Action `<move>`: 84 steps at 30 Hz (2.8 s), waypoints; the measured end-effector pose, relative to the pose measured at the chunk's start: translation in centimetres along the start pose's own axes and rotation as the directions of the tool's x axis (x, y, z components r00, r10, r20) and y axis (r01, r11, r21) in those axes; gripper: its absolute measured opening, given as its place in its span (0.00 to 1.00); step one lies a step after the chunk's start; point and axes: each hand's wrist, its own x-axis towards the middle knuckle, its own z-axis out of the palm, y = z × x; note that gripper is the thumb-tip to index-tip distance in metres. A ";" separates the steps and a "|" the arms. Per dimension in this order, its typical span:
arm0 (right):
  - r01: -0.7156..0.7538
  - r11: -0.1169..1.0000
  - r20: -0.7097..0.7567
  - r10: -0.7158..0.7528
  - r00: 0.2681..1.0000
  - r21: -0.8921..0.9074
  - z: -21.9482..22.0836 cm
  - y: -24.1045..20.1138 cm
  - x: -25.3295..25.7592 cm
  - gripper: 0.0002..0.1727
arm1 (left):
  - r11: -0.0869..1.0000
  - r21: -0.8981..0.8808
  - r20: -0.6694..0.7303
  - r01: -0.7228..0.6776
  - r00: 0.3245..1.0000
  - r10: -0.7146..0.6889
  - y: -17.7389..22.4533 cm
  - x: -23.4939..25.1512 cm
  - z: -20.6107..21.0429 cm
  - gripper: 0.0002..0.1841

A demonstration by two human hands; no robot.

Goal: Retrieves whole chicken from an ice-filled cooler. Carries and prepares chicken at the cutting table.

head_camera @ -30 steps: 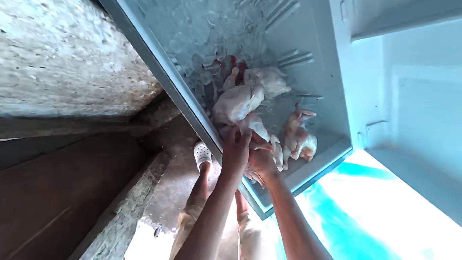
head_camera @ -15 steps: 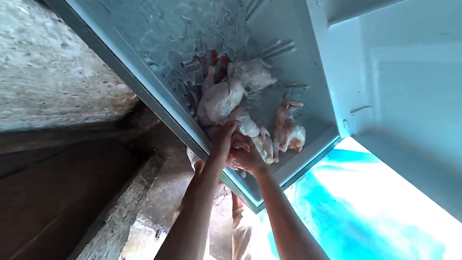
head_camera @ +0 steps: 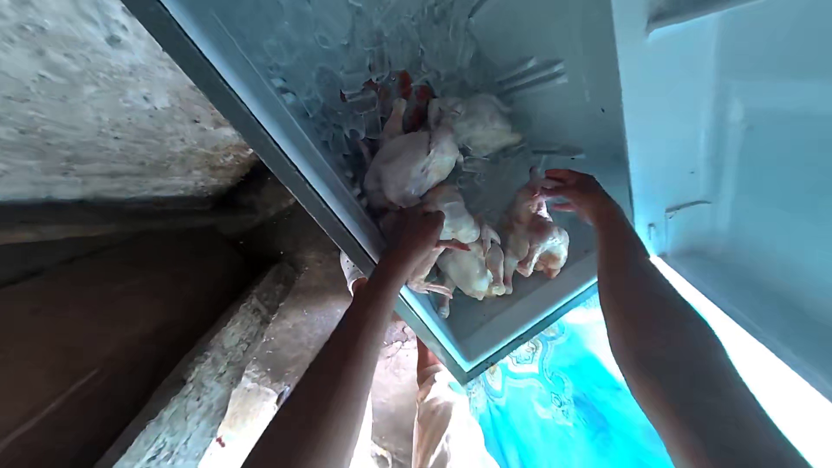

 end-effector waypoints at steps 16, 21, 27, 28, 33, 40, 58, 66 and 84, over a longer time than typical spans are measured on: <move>0.254 0.552 0.474 0.302 0.827 -0.794 10.7 -10.2 -7.3 0.26 | 0.962 -0.270 0.050 -0.035 0.997 0.051 0.5 -0.2 -1.1 0.06; 0.240 0.191 0.293 0.332 0.897 -0.952 14.1 -9.7 -8.6 0.32 | 0.983 -0.170 0.044 -0.076 0.995 0.084 0.5 -0.4 -1.4 0.08; 0.254 0.331 0.269 0.000 0.963 -0.909 14.7 -6.7 -9.4 0.21 | 0.974 -0.191 0.069 -0.125 0.988 0.140 -0.1 -1.0 -1.4 0.09; 0.305 0.343 0.309 -0.043 0.950 -0.888 13.9 -5.9 -9.2 0.22 | 0.973 -0.196 0.065 -0.120 0.989 0.135 0.1 -1.1 -1.4 0.09; 0.396 0.304 0.383 -0.104 0.918 -0.866 12.2 -3.8 -10.0 0.20 | 0.975 -0.192 0.059 -0.113 0.990 0.126 0.0 -1.0 -1.1 0.11; 0.227 0.422 0.269 0.041 0.962 -0.878 13.1 -5.7 -10.9 0.17 | 0.961 -0.242 0.049 -0.136 0.987 0.152 -0.1 -0.7 -1.1 0.09; 0.292 0.780 -0.140 -0.433 0.891 -0.553 1.1 -6.8 -32.5 0.17 | 0.933 -0.195 0.200 -0.303 0.919 0.340 8.4 -26.3 -4.8 0.06; 0.097 0.995 -0.509 -0.097 0.855 -0.026 -0.1 -10.9 -41.2 0.20 | 0.898 0.033 0.078 -0.439 0.897 0.436 9.8 -43.2 -10.7 0.07; 0.300 0.589 -0.495 0.200 0.846 0.751 9.8 -10.7 -55.8 0.09 | 0.656 0.725 -0.068 -0.210 0.926 0.372 3.7 -53.2 -18.8 0.08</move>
